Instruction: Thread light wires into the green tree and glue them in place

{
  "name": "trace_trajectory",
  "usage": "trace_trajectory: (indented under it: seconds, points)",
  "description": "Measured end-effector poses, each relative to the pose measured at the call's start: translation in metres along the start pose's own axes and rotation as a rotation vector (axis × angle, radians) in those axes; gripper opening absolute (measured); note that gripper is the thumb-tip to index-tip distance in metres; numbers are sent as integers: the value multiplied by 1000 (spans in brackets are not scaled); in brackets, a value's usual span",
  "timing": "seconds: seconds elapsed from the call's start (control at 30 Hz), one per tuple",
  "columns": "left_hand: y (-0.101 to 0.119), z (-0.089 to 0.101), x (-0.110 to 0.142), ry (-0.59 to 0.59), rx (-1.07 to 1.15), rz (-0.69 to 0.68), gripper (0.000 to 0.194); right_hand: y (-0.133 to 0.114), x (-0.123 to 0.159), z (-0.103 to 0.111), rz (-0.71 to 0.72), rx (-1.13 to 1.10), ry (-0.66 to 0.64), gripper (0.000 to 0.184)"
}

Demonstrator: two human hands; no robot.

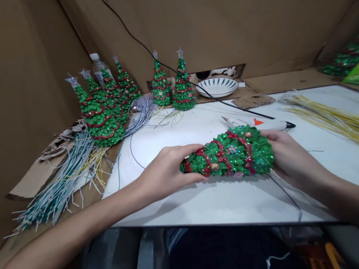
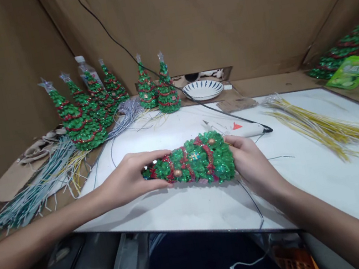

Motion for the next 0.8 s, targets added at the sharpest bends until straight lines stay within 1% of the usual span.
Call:
trace_trajectory:
  seconds: [0.13,0.27,0.33,0.4,0.47,0.53,0.6,0.67,0.73,0.8]
  points:
    - [2,2,0,-8,-6,20,54,2,-4,1,29,57,-2,15]
    - [-1,2,1,1,0,33,53,-4,-8,11,63,254,29,21]
    - [-1,2,1,4,4,44,53,-12,-10,23,124,404,62,26]
    - [-1,2,2,1,3,60,54,-23,-15,39,237,591,120,27]
    - [0,3,2,-2,2,68,54,-32,-24,58,359,805,179,27]
    - [1,4,2,-3,-3,73,54,-36,-38,77,425,1032,194,30]
    - [2,4,2,-7,-11,73,52,-37,-54,94,445,1247,158,39]
    - [2,4,2,-12,-15,75,51,-35,-68,105,438,1401,44,52]
    - [2,4,3,-11,-14,81,51,-34,-79,110,446,1487,-70,65]
    - [1,4,4,-12,3,97,51,-33,-86,112,485,1531,-136,71]
Point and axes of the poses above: each hand's wrist, its own x-axis away from the middle knuckle, its own z-axis out of the back of the hand, y = z × x, the point moved 1 cm from there along -x, towards the middle knuckle, and after that the axes turned 5 degrees about -z, right-handed, at the moved point
